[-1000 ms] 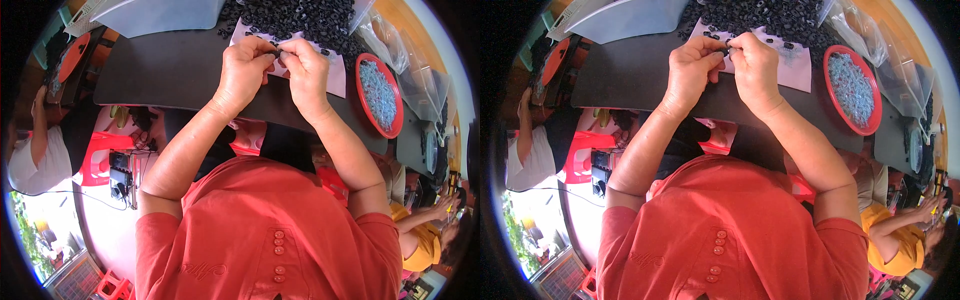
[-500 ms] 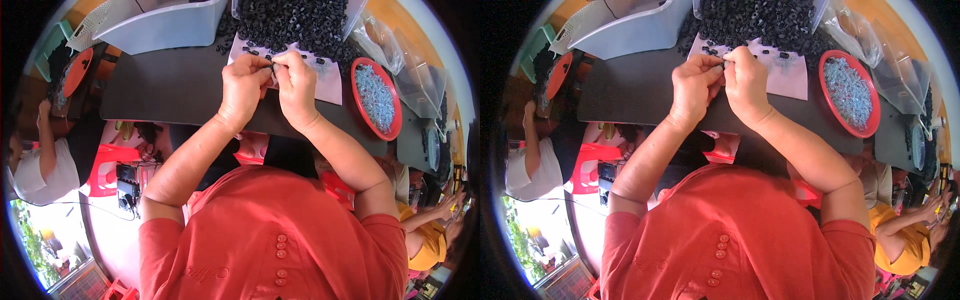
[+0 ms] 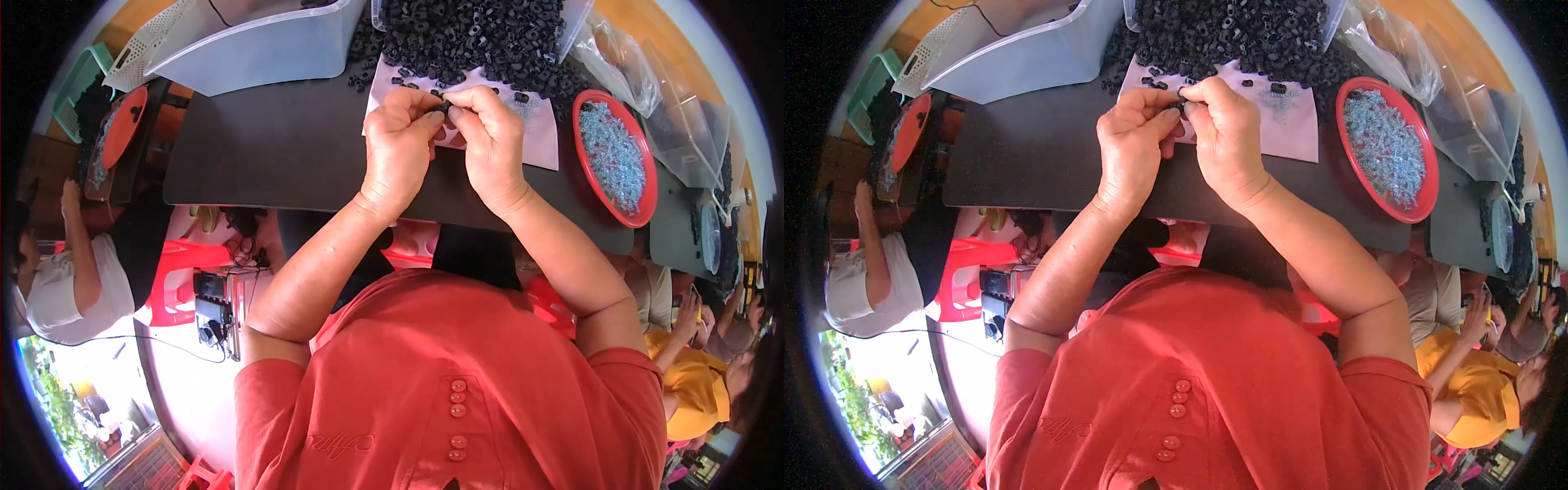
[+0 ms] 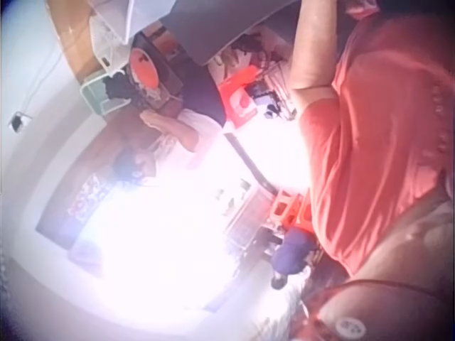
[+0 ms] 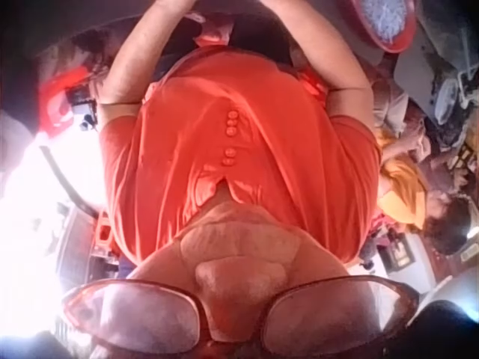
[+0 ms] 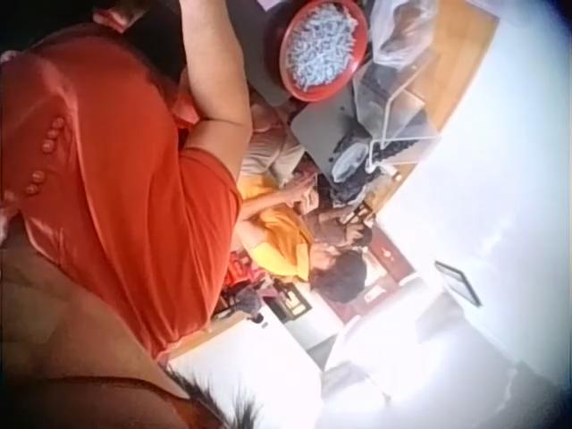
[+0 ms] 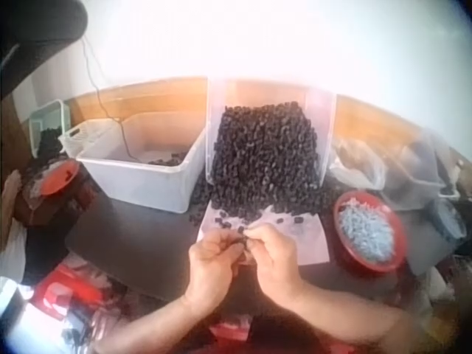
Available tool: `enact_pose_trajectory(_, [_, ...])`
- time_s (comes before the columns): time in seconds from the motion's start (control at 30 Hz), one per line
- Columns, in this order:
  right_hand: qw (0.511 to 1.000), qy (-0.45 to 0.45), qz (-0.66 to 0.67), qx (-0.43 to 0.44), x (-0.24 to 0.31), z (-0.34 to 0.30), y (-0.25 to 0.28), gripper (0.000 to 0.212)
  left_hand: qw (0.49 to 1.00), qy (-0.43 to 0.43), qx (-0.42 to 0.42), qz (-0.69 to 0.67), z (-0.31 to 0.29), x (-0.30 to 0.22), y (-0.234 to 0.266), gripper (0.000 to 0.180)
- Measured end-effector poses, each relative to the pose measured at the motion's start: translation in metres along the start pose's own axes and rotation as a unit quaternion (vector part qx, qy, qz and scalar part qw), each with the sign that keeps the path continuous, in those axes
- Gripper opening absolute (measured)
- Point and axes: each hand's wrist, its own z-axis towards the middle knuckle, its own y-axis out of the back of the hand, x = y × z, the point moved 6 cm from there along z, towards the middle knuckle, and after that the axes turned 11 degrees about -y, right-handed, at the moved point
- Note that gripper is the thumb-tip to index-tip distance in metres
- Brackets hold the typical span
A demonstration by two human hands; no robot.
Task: The recorder is assembling small black plastic components at a workbench in a workshop.
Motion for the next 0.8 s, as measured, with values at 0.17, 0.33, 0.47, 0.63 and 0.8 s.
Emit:
enact_pose_trajectory(0.17, [0.998, 0.053, -0.025, -0.011, 0.003, -0.001, -0.001, 0.013, 1.0, 0.02, 0.006, 0.023, -0.001, 0.0, 0.001, 0.009])
enact_pose_trajectory(0.33, [0.999, -0.042, 0.026, 0.019, -0.011, -0.001, -0.004, 0.013, 0.999, 0.042, -0.009, -0.006, -0.001, 0.003, 0.001, 0.009])
enact_pose_trajectory(0.47, [0.997, -0.067, 0.039, 0.028, -0.012, 0.0, -0.003, 0.012, 0.999, 0.046, -0.017, -0.025, -0.001, 0.003, 0.001, 0.009])
enact_pose_trajectory(0.63, [0.999, -0.028, 0.023, 0.014, -0.01, 0.0, -0.003, 0.012, 0.998, 0.052, -0.013, -0.019, -0.001, 0.002, 0.001, 0.006])
enact_pose_trajectory(0.8, [1.0, -0.024, 0.007, 0.011, -0.014, 0.001, -0.006, 0.01, 0.999, 0.045, -0.018, -0.024, -0.001, 0.006, 0.001, 0.008])
